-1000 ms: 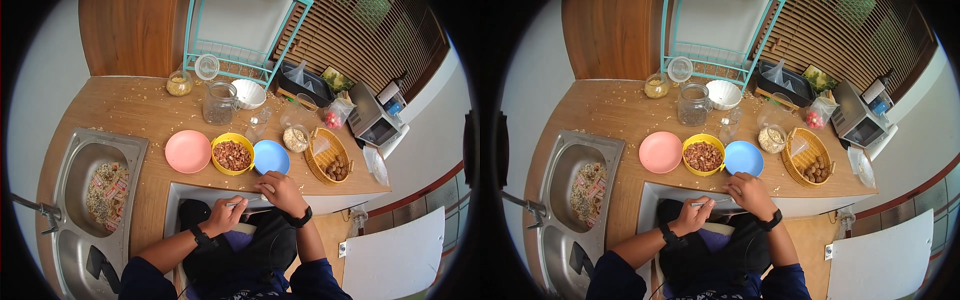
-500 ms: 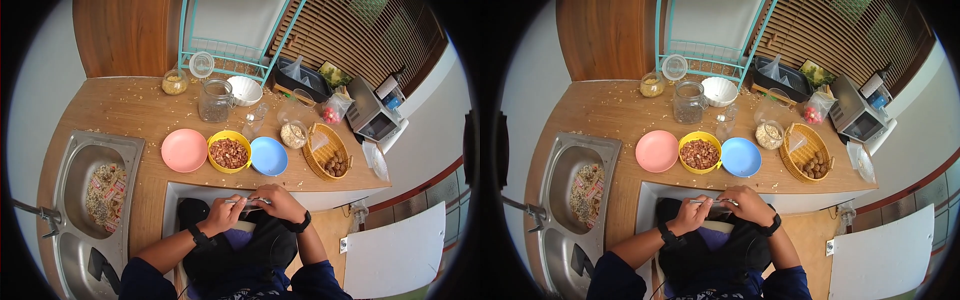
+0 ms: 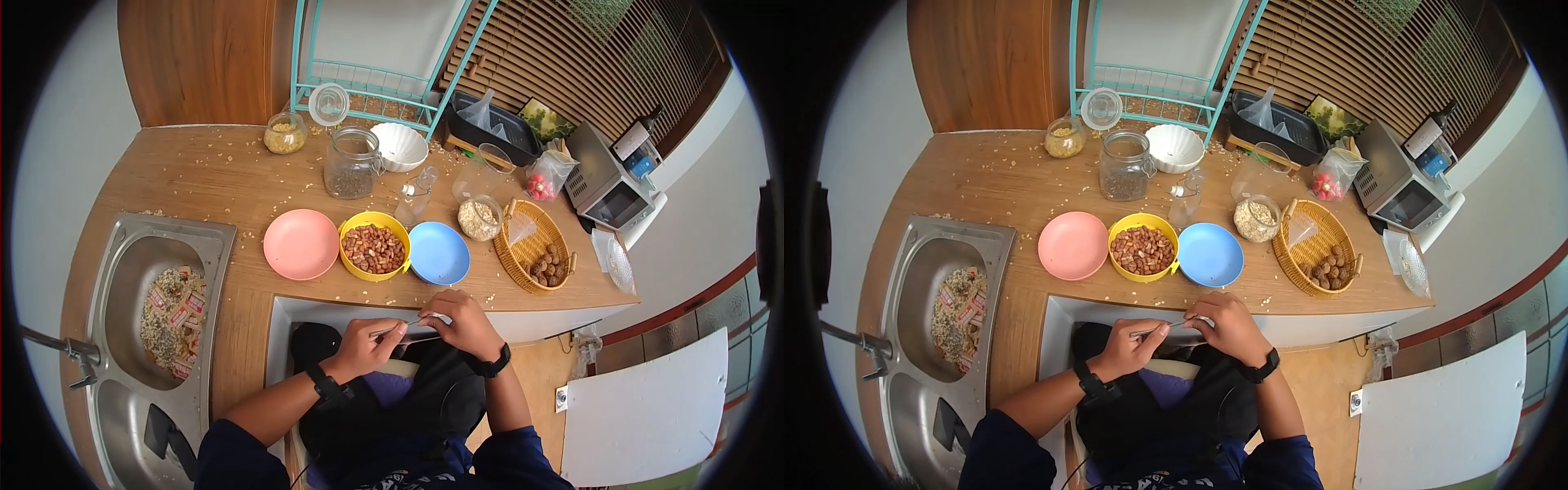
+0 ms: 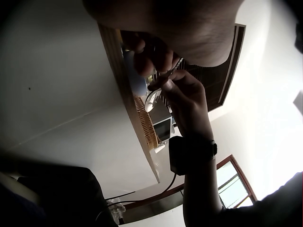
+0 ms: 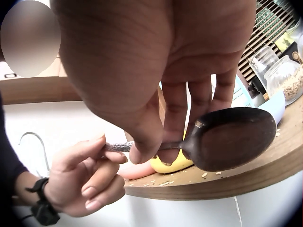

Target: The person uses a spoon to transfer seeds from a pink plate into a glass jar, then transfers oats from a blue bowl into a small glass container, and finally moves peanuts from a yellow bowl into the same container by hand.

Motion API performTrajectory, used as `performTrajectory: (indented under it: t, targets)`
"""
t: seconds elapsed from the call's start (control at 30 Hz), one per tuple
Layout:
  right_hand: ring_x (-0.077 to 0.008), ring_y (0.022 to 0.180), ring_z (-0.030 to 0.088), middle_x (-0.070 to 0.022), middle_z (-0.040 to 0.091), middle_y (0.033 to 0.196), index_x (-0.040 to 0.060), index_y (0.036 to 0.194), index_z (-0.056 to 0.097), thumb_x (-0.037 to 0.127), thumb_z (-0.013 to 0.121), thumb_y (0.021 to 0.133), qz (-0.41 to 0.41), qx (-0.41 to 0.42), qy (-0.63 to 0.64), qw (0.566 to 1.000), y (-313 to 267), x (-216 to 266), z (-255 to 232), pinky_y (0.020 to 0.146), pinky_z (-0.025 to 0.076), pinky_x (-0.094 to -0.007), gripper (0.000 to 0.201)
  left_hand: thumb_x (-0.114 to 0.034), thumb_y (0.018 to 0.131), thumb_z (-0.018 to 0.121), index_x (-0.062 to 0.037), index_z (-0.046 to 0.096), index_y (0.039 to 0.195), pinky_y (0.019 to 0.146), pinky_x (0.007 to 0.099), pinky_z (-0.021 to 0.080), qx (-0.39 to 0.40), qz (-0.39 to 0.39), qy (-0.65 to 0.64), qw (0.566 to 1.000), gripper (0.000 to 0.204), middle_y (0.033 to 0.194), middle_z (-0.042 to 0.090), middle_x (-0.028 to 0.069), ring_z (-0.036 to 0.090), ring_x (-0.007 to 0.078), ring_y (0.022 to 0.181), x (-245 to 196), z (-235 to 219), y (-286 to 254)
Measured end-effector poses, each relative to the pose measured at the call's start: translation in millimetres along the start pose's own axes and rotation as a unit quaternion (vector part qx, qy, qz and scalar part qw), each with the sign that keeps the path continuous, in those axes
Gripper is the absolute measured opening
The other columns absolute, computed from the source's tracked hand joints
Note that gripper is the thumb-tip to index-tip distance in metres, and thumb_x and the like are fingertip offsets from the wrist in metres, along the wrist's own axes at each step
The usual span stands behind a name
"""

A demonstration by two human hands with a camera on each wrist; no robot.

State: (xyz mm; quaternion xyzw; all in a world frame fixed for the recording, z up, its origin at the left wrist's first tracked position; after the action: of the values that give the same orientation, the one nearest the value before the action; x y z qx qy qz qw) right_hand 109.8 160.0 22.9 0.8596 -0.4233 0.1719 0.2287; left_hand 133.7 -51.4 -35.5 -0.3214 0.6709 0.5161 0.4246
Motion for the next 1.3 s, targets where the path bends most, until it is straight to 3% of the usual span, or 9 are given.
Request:
performTrajectory:
  t: [0.2,0.3,0.37,0.47,0.57,0.87,0.97,1.1,1.3]
  targets:
    - [-0.0333,0.097,0.068,-0.0105,0.072,0.099,0.0070,0.100,0.075,0.025,0.086,0.080,0.022,-0.042,-0.047,0.998,2,-11,-10,0.085,0.054,-0.0442,0.030,-0.018,0.106,0.062,0.0004,0.073,0.092,0.053,0.0344,0.047,-0.004,-0.018,0.010,1.000,0.026,0.070,0.070,0.0122,0.062,0.0183,0.054,4,-1,-2]
    - [-0.0329,0.105,0.065,-0.0102,0.070,0.108,0.0076,0.110,0.074,0.024,0.085,0.082,0.026,-0.116,-0.133,0.984,-2,-25,-12,0.090,0.053,-0.0450,0.034,-0.016,0.106,0.062,0.0029,0.070,0.090,0.053,0.0329,0.041,-0.005,-0.028,0.011,1.000,0.026,0.063,0.056,0.0112,0.046,0.0130,0.055,6,0,-2]
    - [-0.0325,0.108,0.064,-0.0096,0.069,0.114,0.0072,0.116,0.071,0.020,0.082,0.085,0.053,-0.102,-0.131,0.985,-5,-29,-12,0.093,0.051,-0.0453,0.035,-0.018,0.105,0.061,0.0001,0.072,0.089,0.052,0.0382,0.046,0.000,-0.008,0.056,0.998,0.026,0.067,0.066,0.0153,0.062,0.0295,0.053,8,-1,-2]
    - [-0.0323,0.107,0.064,-0.0092,0.068,0.113,0.0071,0.116,0.071,0.017,0.080,0.087,0.049,-0.090,-0.130,0.986,-5,-26,-14,0.093,0.051,-0.0443,0.032,-0.018,0.105,0.062,0.0001,0.070,0.088,0.052,0.0391,0.046,0.010,-0.003,0.060,0.998,0.027,0.064,0.064,0.0159,0.062,0.0318,0.053,8,0,-2]
    - [-0.0317,0.107,0.064,-0.0086,0.068,0.114,0.0082,0.120,0.071,0.017,0.080,0.086,0.040,-0.076,-0.100,0.991,4,-21,-12,0.094,0.051,-0.0436,0.036,-0.017,0.107,0.061,0.0017,0.064,0.082,0.051,0.0339,0.038,-0.009,0.012,0.034,0.999,0.032,0.059,0.051,0.0097,0.044,0.0146,0.052,7,3,-2]
    - [-0.0361,0.130,0.056,-0.0130,0.058,0.144,0.0115,0.139,0.063,0.013,0.078,0.085,-0.021,0.014,-0.161,0.987,65,-9,17,0.102,0.051,-0.0469,0.056,-0.017,0.107,0.060,0.0009,0.062,0.077,0.049,0.0348,0.038,-0.013,-0.005,0.049,0.999,0.034,0.057,0.050,0.0098,0.046,0.0157,0.049,11,1,-4]
    - [-0.0376,0.128,0.059,-0.0139,0.057,0.145,0.0118,0.138,0.063,0.010,0.077,0.085,0.022,-0.034,-0.132,0.990,63,-8,21,0.101,0.052,-0.0476,0.054,-0.016,0.105,0.061,0.0000,0.064,0.078,0.049,0.0403,0.042,-0.005,0.001,0.065,0.998,0.031,0.061,0.059,0.0171,0.059,0.0323,0.050,12,0,-3]
    - [-0.0325,0.115,0.066,-0.0123,0.060,0.141,0.0116,0.136,0.063,0.007,0.073,0.085,0.047,-0.071,-0.136,0.987,44,-26,17,0.095,0.055,-0.0459,0.053,-0.015,0.105,0.061,-0.0003,0.063,0.076,0.049,0.0409,0.042,-0.012,0.007,0.059,0.998,0.033,0.060,0.058,0.0170,0.058,0.0330,0.050,6,0,-1]
    - [-0.0316,0.094,0.069,-0.0092,0.072,0.102,0.0098,0.115,0.072,0.006,0.072,0.086,0.078,-0.050,-0.192,0.977,8,-52,3,0.080,0.054,-0.0455,0.029,-0.016,0.105,0.061,-0.0005,0.062,0.075,0.048,0.0406,0.040,-0.007,0.008,0.075,0.997,0.033,0.058,0.057,0.0168,0.057,0.0333,0.049,9,0,-2]
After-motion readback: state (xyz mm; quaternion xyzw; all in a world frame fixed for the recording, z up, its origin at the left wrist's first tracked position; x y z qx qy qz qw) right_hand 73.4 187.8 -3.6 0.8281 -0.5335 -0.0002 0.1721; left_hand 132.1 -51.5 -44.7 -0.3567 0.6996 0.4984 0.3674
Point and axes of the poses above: each hand's wrist, its own y-axis towards the middle knuckle, its own z-axis out of the palm, x = y × z, the point moved 2 cm from there along y, towards the middle knuckle
